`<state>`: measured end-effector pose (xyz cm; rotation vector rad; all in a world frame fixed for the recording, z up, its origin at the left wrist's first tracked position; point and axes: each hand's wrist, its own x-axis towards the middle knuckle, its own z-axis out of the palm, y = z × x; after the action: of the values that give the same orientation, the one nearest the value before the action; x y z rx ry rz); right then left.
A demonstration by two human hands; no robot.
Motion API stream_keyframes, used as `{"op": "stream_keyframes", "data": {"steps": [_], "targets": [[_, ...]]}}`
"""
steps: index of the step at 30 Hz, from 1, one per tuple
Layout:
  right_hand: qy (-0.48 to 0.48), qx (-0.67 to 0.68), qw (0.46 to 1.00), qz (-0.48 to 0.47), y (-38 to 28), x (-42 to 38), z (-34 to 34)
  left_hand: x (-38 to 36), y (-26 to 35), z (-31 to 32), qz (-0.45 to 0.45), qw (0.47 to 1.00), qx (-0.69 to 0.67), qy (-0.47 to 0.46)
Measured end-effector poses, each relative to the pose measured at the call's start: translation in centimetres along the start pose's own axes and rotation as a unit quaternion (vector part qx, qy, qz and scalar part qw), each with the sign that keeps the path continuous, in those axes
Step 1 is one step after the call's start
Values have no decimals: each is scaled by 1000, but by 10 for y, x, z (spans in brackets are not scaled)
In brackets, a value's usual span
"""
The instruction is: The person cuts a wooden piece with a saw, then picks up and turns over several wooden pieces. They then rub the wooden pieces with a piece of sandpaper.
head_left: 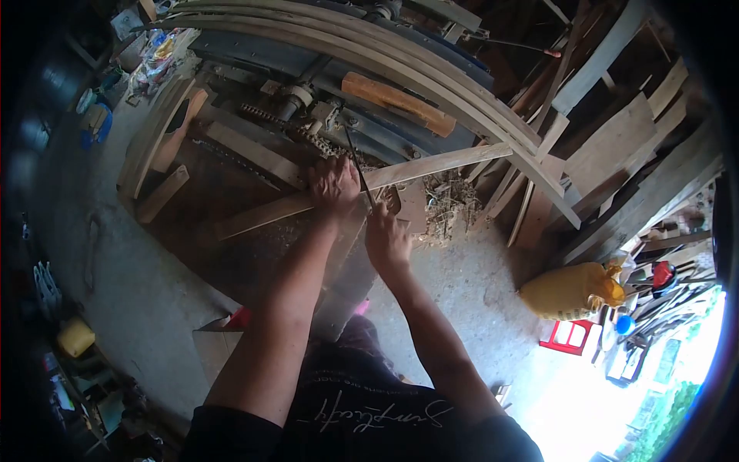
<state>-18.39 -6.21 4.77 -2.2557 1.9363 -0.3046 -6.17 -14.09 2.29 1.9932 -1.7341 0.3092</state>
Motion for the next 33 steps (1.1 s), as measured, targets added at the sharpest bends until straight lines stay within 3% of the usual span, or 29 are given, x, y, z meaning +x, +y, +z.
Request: {"op": "stream_keyframes", "data": {"steps": [1,3,4,7,11,12,13,16,19,20,21,23,24,25,27,28,29,31,33], "targets": [[2,1,1000,-2,-3,-4,-15,3,0,1,-5,1000,-1,-1],[-207,-20,974,92,-6,-9,-41,6,1,2,-11,1000,4,0],[-117,13,992,44,0,-11,-25,3,1,1,-10,1000,9,-5],[-72,23,997,-2,-2,31,13,3,1,-2,-2,1000,26,-15],[-70,11,997,31,0,-5,-18,7,2,-4,-1,1000,11,-16],[-183,17,979,87,-3,-8,-37,8,2,-4,-6,1000,20,-18],[-185,11,979,85,1,-6,-29,6,3,-4,-15,999,30,-22],[-68,28,997,28,-3,11,0,2,4,-3,-15,999,28,-24],[-121,29,992,19,-9,36,-6,4,0,-3,-11,999,34,-21],[-19,37,999,-7,-2,19,1,4,0,-1,-10,999,35,-26],[-15,34,999,-7,-3,7,-11,7,0,-1,-10,999,31,-22],[-210,18,972,106,-7,-11,-40,5,1,0,-18,999,21,-20],[-157,20,981,114,-2,-14,-23,4,1,1,-26,999,20,-25],[-164,18,980,114,0,-12,-6,5,0,0,-27,999,15,-39],[15,51,998,-12,-1,20,18,4,1,-1,-22,998,12,-51],[-74,45,996,25,-6,39,14,5,1,-1,-21,999,12,-38],[-73,48,996,27,-5,33,12,5,0,-2,-19,999,11,-28],[26,-5,999,-37,4,8,7,1,1,-2,-11,1000,14,-21],[-15,60,998,12,1,-5,-8,6,1,1,-16,1000,18,-13]]}}
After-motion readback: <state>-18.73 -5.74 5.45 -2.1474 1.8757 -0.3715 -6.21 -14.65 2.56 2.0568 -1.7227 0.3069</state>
